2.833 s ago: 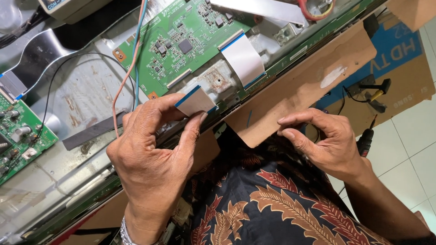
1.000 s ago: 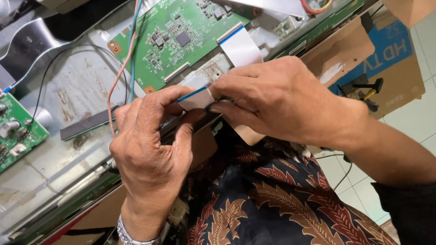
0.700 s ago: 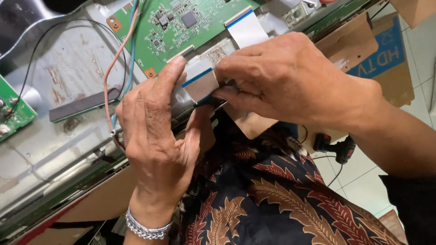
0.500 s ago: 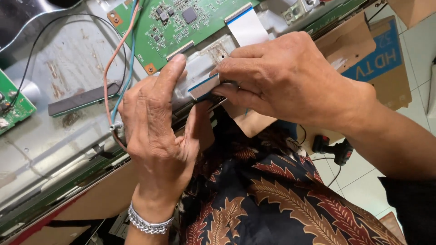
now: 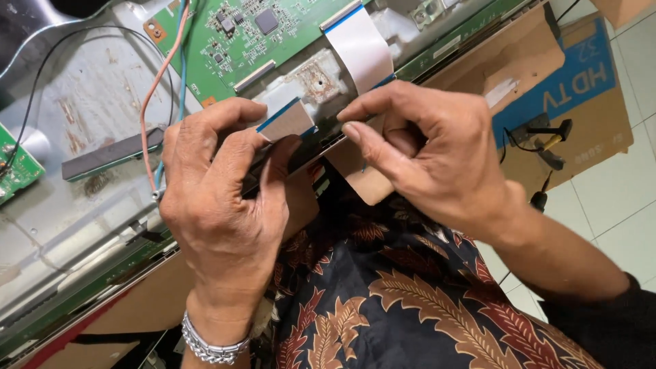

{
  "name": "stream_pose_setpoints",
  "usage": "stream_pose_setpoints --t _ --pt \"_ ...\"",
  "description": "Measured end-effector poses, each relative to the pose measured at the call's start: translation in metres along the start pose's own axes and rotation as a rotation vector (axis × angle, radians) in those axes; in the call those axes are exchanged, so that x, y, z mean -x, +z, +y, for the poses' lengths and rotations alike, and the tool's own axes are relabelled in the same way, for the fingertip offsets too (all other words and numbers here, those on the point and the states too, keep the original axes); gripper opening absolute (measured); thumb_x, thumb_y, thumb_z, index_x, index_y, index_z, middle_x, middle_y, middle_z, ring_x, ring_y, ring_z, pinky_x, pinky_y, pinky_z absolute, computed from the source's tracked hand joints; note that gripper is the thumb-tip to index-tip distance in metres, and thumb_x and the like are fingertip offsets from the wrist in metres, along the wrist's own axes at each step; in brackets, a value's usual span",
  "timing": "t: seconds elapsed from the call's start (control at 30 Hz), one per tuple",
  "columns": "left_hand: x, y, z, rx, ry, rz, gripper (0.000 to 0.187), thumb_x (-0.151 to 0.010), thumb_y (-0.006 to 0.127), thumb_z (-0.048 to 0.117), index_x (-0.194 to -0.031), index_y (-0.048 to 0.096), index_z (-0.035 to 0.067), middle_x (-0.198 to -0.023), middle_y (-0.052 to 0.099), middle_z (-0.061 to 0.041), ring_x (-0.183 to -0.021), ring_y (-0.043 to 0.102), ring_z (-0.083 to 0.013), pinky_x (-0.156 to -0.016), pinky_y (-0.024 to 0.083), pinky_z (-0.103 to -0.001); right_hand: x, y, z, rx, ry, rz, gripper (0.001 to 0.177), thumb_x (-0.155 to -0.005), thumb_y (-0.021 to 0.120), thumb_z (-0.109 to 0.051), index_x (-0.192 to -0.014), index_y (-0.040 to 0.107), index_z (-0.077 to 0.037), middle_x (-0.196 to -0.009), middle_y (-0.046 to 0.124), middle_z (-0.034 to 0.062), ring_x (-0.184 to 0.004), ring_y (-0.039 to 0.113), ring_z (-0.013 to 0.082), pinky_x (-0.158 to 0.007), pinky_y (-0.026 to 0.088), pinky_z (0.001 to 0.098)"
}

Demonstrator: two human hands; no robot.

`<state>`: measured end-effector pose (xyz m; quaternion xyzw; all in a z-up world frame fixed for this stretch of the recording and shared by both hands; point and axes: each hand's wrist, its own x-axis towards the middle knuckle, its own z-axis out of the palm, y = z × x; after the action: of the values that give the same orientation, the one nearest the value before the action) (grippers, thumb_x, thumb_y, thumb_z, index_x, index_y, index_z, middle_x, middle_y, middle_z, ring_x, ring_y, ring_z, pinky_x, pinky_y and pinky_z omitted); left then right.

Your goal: The person uses a small knife to scrape a white rectangular object, then uses scissors to trim it. They peel off a blue backing and attach the object to a circuit board on a workbench.

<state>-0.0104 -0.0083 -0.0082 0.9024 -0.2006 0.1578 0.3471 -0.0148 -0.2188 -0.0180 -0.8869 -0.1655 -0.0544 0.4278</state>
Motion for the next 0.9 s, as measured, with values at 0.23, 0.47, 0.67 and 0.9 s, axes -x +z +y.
stream_pose_setpoints --t 0.23,0.47,0.67,0.9 --pt "0.001 -0.001 0.001 -0.058 -0.015 -0.042 0.017 -0.103 0.086 -0.005 -0.098 0.07 -0.004 -0.117 0.067 -0.015 -0.104 0.06 -0.0342 -0.089 0.049 -0.043 0.01 0.038 -0.004 -0.041 0.051 0.241 0.013 -0.102 0.077 -0.008 -0.111 0.073 0.001 -0.061 0.039 -0.0006 -0.055 0.041 0.0095 -0.058 0.04 0.0251" --pt "0.003 -0.002 0.001 -0.04 0.026 -0.036 0.016 -0.102 0.086 -0.008 -0.098 0.07 -0.007 -0.116 0.067 -0.018 -0.107 0.061 -0.0358 -0.093 0.05 -0.045 0.013 0.044 -0.003 -0.081 0.038 0.308 0.011 -0.101 0.079 -0.004 -0.109 0.073 0.001 -0.064 0.04 0.0 -0.057 0.039 0.0101 -0.06 0.039 0.0255" --pt "0.004 -0.001 0.0 -0.048 0.04 -0.019 0.012 -0.103 0.085 -0.006 -0.102 0.073 -0.007 -0.116 0.068 -0.018 -0.107 0.063 -0.0347 -0.092 0.052 -0.044 0.017 0.047 -0.002 -0.093 0.001 0.324 0.011 -0.103 0.077 -0.004 -0.11 0.071 0.001 -0.064 0.04 0.0005 -0.058 0.038 0.0106 -0.06 0.038 0.0263" --pt "0.004 -0.002 -0.001 -0.084 0.047 -0.027 0.011 -0.107 0.085 0.0 -0.105 0.075 -0.005 -0.117 0.068 -0.017 -0.106 0.064 -0.0346 -0.091 0.053 -0.044 0.021 0.049 0.002 -0.126 0.028 0.325 0.012 -0.101 0.079 -0.002 -0.11 0.072 0.001 -0.065 0.04 0.0004 -0.058 0.037 0.0098 -0.059 0.037 0.0248"
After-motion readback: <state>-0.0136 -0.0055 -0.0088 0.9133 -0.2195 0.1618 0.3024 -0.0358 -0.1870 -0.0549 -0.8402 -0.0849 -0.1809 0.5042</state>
